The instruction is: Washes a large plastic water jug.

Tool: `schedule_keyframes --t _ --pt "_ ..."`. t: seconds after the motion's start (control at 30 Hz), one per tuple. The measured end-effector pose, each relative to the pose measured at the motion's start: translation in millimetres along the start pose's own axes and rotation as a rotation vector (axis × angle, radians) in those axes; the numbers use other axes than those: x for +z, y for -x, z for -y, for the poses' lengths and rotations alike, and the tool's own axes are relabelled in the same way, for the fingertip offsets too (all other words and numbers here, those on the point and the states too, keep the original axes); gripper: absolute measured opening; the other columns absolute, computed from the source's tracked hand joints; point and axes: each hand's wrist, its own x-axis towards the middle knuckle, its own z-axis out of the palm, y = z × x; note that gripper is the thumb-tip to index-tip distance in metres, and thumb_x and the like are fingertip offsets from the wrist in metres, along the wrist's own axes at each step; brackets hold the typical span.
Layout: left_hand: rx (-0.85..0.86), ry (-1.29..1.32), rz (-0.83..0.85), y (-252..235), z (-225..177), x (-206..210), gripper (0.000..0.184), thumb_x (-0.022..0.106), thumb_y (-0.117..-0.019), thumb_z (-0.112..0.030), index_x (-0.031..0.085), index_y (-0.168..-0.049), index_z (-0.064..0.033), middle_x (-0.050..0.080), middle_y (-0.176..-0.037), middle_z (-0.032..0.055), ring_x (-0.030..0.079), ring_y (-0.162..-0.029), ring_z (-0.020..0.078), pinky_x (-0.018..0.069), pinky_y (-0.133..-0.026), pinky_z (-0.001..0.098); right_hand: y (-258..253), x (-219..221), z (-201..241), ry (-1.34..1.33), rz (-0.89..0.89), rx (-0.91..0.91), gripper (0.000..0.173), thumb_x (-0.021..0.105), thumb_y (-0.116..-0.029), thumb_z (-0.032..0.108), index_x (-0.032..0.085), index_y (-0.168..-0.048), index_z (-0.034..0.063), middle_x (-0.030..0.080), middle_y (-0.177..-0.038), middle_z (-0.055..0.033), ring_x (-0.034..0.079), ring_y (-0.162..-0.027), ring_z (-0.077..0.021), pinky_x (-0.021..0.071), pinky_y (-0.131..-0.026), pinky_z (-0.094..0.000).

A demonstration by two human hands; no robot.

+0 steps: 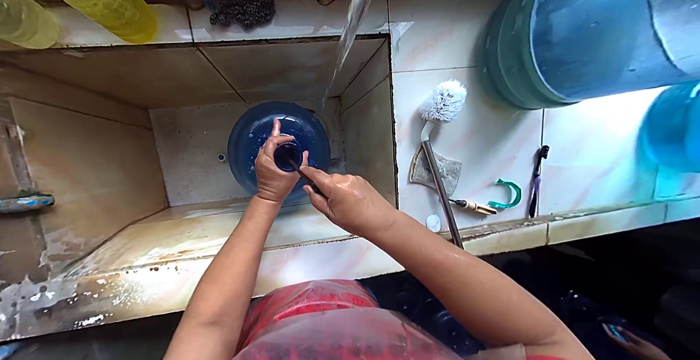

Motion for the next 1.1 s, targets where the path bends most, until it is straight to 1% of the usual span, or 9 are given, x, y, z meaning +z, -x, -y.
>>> schedule_keyframes --t 0.07,0.13,0.27,0.37,0.47,0.63,0.77,0.97,1.1 --pt "-0.002 0.059 0.291 -4.5 -3.4 -19.7 0.046 0.084 -0.0733 -0.018 0.069 -0.113 0.0015 0.061 -0.14 0.0215 0.055 -0.136 0.0288 0.0446 -0.115 0.042 1.4 -3.7 -7.6 -0.024 0.024 0.013 0.04 0.051 -0.1066 0.028 0.061 -0.139 0.0076 0.073 -0.085 -0.0117 0.072 -0.075 -0.0293 0.059 -0.067 -0.0507" --pt "0.007 0.118 0.402 1.4 -1.3 -22.9 0.049 0.085 -0.0677 -0.017 0.07 -0.111 0.0007 0.06 -0.142 0.0198 0.054 -0.138 0.0265 0.0435 -0.116 0.0398 6.2 7.1 -18.2 -0.041 -0.035 -0.027 0.038 0.051 -0.1056 0.026 0.064 -0.135 0.005 0.072 -0.083 -0.0106 0.071 -0.071 -0.0269 0.0589 -0.063 -0.048" --pt "0.063 0.131 0.355 8.3 3.0 -12.4 0.051 0.088 -0.0661 -0.018 0.07 -0.11 0.0014 0.062 -0.139 0.0205 0.056 -0.136 0.0277 0.0449 -0.114 0.0406 22.3 15.6 -17.1 -0.142 -0.079 0.027 0.042 0.048 -0.1068 0.027 0.062 -0.137 0.0023 0.072 -0.084 -0.0125 0.069 -0.071 -0.0255 0.0584 -0.066 -0.0455" --pt "0.065 0.128 0.367 9.9 3.7 -12.2 0.051 0.086 -0.0672 -0.017 0.07 -0.112 0.0017 0.062 -0.139 0.0209 0.056 -0.136 0.0281 0.0445 -0.114 0.0405 34.7 -2.9 -6.3 -0.211 -0.044 0.074 0.042 0.047 -0.1075 0.028 0.063 -0.137 0.0039 0.07 -0.082 -0.0096 0.064 -0.068 -0.0194 0.0552 -0.064 -0.0377" --pt "0.061 0.14 0.358 11.7 5.0 -15.2 0.05 0.085 -0.0678 -0.015 0.07 -0.112 0.0022 0.062 -0.138 0.0215 0.056 -0.136 0.0291 0.0441 -0.115 0.0405 34.2 -8.9 -13.8 -0.261 -0.037 0.017 0.04 0.048 -0.1068 0.025 0.064 -0.137 0.004 0.069 -0.081 -0.0072 0.061 -0.066 -0.0139 0.0532 -0.062 -0.0317" --pt "0.089 0.123 0.351 7.3 7.1 -19.3 0.05 0.085 -0.0693 -0.017 0.069 -0.113 0.0031 0.06 -0.141 0.0227 0.054 -0.138 0.0292 0.0423 -0.117 0.0398 24.8 7.5 -28.1 -0.143 -0.107 -0.113 0.038 0.052 -0.1035 0.021 0.066 -0.134 0.0035 0.07 -0.074 -0.0091 0.065 -0.06 -0.0212 0.0545 -0.056 -0.0401" --pt "0.093 0.129 0.353 8.5 6.0 -19.5 0.049 0.085 -0.0683 -0.015 0.07 -0.111 0.003 0.06 -0.14 0.0231 0.055 -0.137 0.0294 0.0432 -0.116 0.0394 26.0 -22.5 -10.9 -0.118 0.031 -0.024 0.039 0.049 -0.1054 0.026 0.065 -0.136 0.0087 0.068 -0.074 -0.0052 0.063 -0.063 -0.0178 0.0527 -0.058 -0.0367" --pt "0.078 0.179 0.31 8.0 13.3 -24.6 0.05 0.085 -0.0702 -0.015 0.069 -0.112 0.0052 0.06 -0.139 0.0251 0.054 -0.138 0.0311 0.0415 -0.118 0.0398 11.4 2.9 -30.9 -0.127 -0.04 -0.209 0.039 0.053 -0.1023 0.02 0.065 -0.135 0.0032 0.072 -0.08 -0.0089 0.068 -0.065 -0.0214 0.0572 -0.059 -0.0413" --pt "0.09 0.169 0.371 4.1 14.3 -24.9 0.05 0.085 -0.0694 -0.017 0.07 -0.113 0.0042 0.061 -0.139 0.0252 0.055 -0.137 0.0305 0.042 -0.117 0.0386 15.6 -20.1 -17.9 -0.073 0.061 -0.12 0.04 0.051 -0.1043 0.026 0.064 -0.137 0.0073 0.068 -0.074 -0.005 0.063 -0.061 -0.0184 0.053 -0.056 -0.0378"
